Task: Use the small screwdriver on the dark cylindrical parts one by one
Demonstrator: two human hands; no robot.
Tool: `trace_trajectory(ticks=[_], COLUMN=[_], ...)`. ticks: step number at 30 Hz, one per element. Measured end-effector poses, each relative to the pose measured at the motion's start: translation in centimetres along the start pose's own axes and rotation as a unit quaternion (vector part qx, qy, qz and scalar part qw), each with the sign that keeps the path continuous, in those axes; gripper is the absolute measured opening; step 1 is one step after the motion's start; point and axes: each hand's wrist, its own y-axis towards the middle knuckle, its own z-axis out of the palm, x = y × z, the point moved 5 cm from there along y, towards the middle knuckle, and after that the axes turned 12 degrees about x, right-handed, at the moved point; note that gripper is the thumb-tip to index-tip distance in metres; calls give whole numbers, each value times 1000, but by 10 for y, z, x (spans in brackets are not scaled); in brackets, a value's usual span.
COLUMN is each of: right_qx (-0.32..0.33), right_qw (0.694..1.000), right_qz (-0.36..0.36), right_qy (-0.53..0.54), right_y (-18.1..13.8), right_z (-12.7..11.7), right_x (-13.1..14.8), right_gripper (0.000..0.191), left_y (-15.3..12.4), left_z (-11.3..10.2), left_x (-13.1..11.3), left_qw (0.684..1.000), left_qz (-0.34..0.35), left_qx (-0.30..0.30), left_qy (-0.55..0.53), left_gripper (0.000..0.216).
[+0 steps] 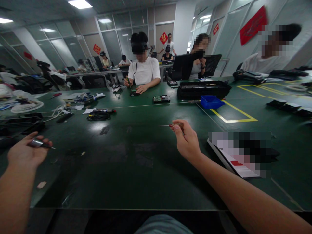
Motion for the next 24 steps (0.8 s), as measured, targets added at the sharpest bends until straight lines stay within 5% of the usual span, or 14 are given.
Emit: trace_trajectory(ticks=[9, 15, 24], right_qx=[-1, -4, -3], right_qw=[1000, 1000, 1000], right_qz=[15, 15, 19], right_qy=[3, 2, -18], right_y=[1, 1, 4], right_z=[0, -1, -2], right_x=[-5, -4, 1], right_gripper=[24, 24, 22], left_y=[-57, -104, -181], left_z=[146, 232, 313], left_x=[-5, 3, 43], left_qw=[962, 923, 863], left_qz=[23, 10, 55], left_qx=[240, 372, 502], left_qy=[-129, -98, 16], left_gripper=[26, 36, 39])
